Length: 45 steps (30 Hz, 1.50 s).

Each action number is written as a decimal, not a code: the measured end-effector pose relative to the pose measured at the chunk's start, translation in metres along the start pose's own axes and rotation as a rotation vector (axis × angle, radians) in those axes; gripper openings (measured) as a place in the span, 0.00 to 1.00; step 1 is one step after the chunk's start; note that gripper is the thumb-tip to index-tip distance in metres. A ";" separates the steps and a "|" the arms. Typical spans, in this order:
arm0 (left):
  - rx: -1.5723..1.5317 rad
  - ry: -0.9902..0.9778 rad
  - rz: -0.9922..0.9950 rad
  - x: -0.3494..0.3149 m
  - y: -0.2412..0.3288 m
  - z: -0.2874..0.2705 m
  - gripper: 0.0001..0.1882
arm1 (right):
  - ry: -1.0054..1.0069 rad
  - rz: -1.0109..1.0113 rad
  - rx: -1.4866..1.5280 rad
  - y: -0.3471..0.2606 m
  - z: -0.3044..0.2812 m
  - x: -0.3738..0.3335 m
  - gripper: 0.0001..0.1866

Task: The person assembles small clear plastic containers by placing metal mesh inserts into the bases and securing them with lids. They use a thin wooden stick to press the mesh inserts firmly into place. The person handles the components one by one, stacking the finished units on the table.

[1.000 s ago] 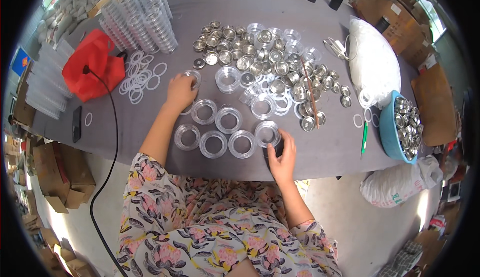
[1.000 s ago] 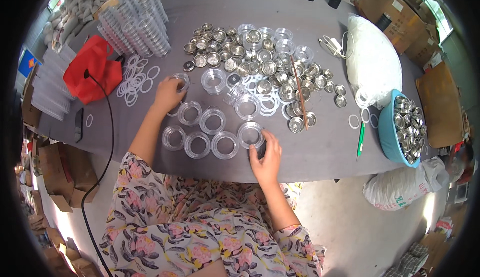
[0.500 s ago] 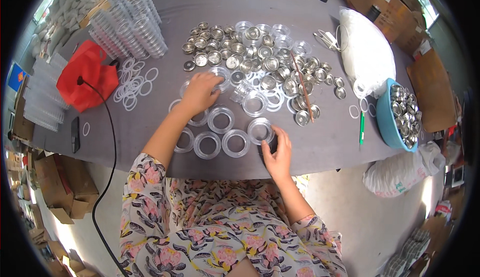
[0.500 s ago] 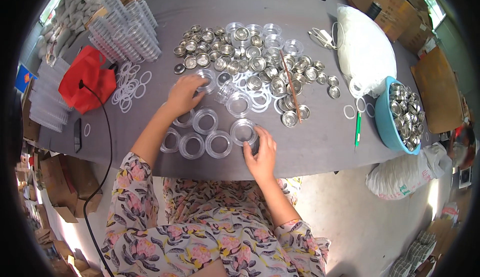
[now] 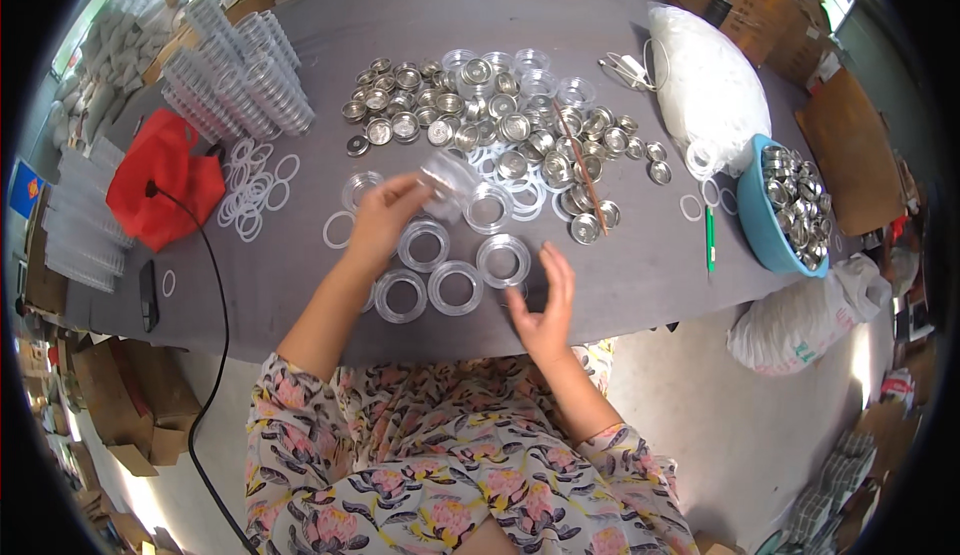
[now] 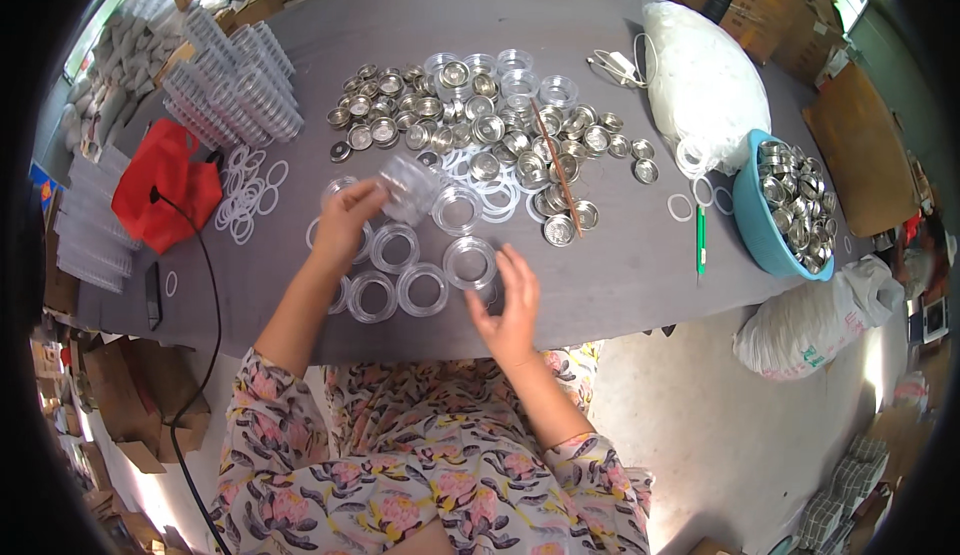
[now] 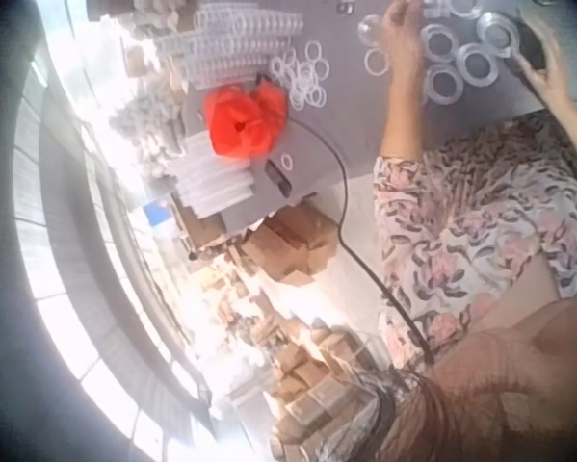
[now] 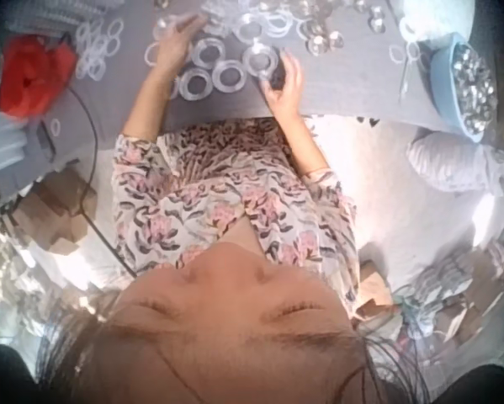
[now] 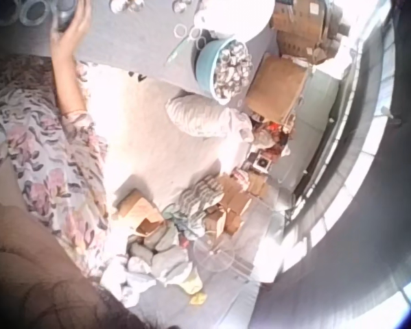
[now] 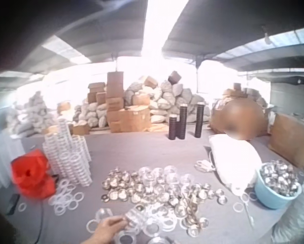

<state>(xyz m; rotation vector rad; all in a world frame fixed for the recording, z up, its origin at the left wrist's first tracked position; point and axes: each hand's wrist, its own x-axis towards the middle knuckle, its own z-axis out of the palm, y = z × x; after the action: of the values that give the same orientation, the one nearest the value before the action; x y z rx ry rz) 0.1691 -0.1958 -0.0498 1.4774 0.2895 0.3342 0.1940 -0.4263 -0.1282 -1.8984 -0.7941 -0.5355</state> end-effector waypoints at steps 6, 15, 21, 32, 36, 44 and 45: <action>0.009 -0.378 -0.157 -0.046 -0.010 0.033 0.15 | -0.110 0.355 0.516 -0.026 0.009 0.018 0.43; 0.276 -0.346 0.027 -0.047 0.002 0.049 0.15 | -0.072 0.122 0.062 -0.020 -0.012 0.027 0.40; -0.084 -0.225 -0.105 -0.049 -0.015 0.050 0.12 | -0.100 0.134 -0.041 -0.037 -0.018 0.032 0.38; 1.231 0.183 0.491 0.021 -0.031 -0.019 0.10 | -0.003 0.305 -0.143 0.021 -0.028 0.013 0.35; 1.424 -0.012 0.431 0.025 -0.041 -0.020 0.11 | 0.122 0.330 -0.034 0.034 -0.023 0.007 0.30; 1.040 0.002 0.482 0.030 -0.044 0.006 0.17 | -0.103 0.250 -0.181 0.031 -0.029 0.001 0.32; 1.060 -0.005 0.464 0.033 -0.044 0.009 0.17 | -0.108 0.238 -0.199 0.031 -0.030 0.002 0.32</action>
<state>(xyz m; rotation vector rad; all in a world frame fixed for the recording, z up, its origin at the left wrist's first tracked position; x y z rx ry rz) 0.2048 -0.1943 -0.0929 2.6013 0.1018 0.5947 0.2169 -0.4623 -0.1338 -2.1855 -0.5893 -0.3769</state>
